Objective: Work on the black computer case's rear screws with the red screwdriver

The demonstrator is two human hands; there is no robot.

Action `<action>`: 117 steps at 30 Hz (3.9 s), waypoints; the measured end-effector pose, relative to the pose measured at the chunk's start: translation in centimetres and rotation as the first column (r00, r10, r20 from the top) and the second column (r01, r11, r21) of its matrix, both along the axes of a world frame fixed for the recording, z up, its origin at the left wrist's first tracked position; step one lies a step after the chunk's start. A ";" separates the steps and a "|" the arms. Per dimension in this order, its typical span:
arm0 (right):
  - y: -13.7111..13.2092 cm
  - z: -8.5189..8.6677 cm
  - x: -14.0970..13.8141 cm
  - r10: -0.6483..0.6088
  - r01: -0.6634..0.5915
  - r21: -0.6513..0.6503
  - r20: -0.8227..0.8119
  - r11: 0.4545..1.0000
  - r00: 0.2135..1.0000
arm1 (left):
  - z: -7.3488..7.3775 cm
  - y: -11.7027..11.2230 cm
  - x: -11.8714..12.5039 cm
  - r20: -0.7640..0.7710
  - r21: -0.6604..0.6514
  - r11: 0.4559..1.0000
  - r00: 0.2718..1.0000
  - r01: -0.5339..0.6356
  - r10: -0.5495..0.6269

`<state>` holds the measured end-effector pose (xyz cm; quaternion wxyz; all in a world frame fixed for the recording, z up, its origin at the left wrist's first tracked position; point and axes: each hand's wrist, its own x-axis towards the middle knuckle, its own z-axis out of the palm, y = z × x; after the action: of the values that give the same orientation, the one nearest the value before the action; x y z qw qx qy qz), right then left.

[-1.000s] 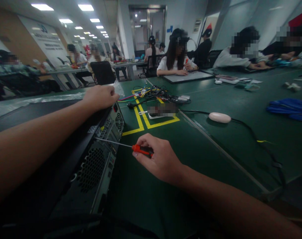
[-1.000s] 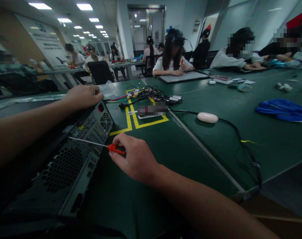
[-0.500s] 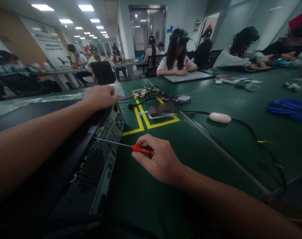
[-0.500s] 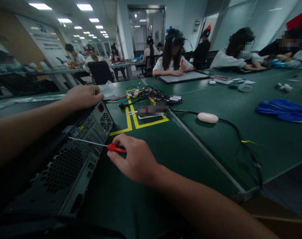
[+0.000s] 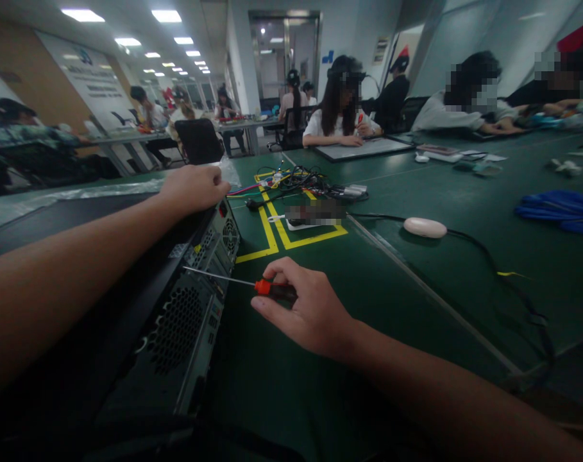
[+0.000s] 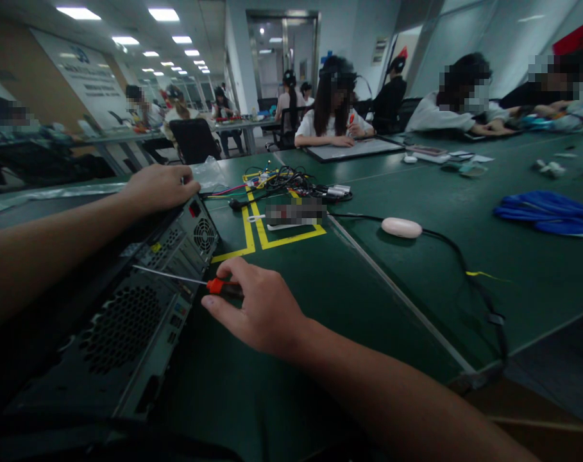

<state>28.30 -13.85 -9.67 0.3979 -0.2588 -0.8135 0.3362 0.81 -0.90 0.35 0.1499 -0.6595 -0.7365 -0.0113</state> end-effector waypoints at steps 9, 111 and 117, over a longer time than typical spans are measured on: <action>0.3 -0.2 -0.1 0.006 -0.006 0.007 0.006 1.000 1.000 | -0.1 0.3 -0.3 -0.009 -0.001 1.000 1.000 0.010 -0.010; 0.2 0.2 0.0 -0.022 0.021 0.022 0.023 1.000 0.999 | -0.4 0.5 -0.4 0.013 0.035 0.999 1.000 -0.028 0.028; 0.2 0.0 -0.1 -0.020 0.020 0.029 0.008 0.999 1.000 | -0.4 0.5 -0.2 -0.008 0.032 0.999 1.000 -0.023 0.023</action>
<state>28.20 -13.61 -9.67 0.4014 -0.2624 -0.8173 0.3193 0.56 -0.40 -0.02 0.1637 -0.6486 -0.7431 -0.0185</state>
